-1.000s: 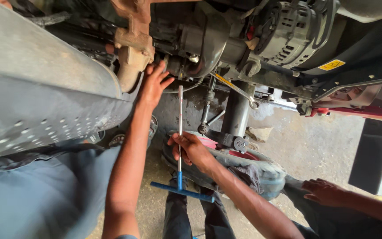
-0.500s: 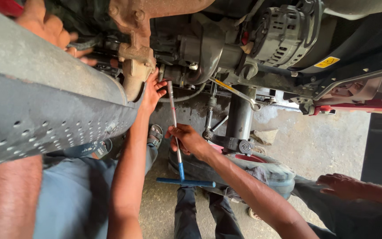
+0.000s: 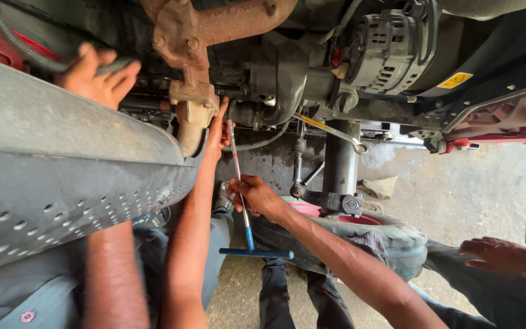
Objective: The person uses a T-handle wrench to tighten bolts on the underside of a tractor engine. They repeatedly reposition the wrench and apply torque to fasteners near the engine block and exhaust manifold while another person assists nearby.
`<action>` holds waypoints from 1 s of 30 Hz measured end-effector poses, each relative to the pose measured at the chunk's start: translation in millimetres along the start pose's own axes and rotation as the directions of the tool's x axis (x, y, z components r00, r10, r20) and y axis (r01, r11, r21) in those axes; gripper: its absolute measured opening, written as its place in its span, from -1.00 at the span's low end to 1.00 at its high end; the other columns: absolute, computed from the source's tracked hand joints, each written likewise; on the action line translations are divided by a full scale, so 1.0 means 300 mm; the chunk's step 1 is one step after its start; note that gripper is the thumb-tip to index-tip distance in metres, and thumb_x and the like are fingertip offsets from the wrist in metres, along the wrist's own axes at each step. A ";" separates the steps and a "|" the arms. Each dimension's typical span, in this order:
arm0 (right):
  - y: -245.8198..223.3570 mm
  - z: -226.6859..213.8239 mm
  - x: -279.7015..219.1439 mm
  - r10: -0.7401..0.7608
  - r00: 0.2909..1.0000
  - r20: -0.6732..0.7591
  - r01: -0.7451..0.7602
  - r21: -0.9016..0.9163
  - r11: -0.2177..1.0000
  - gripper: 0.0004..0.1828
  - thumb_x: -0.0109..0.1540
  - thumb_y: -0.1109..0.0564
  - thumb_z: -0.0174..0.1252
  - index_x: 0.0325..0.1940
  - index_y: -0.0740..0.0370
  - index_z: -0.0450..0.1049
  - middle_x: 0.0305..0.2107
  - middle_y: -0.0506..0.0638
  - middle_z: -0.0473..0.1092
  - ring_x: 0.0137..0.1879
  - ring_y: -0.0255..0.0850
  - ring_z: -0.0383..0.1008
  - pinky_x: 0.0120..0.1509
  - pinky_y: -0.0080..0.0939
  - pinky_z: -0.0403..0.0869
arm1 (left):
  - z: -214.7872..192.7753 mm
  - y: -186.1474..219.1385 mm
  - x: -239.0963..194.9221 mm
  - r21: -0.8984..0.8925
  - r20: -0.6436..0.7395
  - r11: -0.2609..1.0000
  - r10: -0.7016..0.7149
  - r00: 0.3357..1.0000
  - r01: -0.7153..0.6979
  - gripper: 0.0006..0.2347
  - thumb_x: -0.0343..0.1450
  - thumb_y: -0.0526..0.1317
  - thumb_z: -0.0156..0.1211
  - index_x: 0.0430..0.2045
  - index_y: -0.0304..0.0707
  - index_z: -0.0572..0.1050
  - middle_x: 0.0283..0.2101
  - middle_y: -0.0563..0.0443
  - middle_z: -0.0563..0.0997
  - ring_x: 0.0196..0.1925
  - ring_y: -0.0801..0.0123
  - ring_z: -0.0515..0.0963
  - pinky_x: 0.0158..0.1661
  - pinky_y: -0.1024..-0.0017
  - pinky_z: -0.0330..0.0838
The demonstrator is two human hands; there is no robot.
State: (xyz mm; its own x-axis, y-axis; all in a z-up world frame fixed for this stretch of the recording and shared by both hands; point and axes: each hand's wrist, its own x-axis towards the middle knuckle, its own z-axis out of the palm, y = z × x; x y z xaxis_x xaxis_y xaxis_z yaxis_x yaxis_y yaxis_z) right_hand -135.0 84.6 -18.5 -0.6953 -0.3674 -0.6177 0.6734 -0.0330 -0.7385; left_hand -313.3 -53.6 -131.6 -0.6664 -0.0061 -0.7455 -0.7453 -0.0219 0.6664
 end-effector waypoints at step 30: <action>0.020 0.049 -0.010 -0.045 0.997 -0.068 0.052 0.113 0.992 -0.60 0.45 -0.05 -0.10 -0.17 0.35 0.44 -0.69 -0.02 0.35 -0.75 -0.36 0.12 -0.69 -0.29 0.11 | 0.049 0.053 -0.117 0.016 0.016 0.999 0.034 0.999 -0.035 -0.43 0.12 0.43 0.30 -0.72 -0.15 0.50 -0.73 0.18 0.36 -0.76 0.53 0.26 -0.70 0.58 0.05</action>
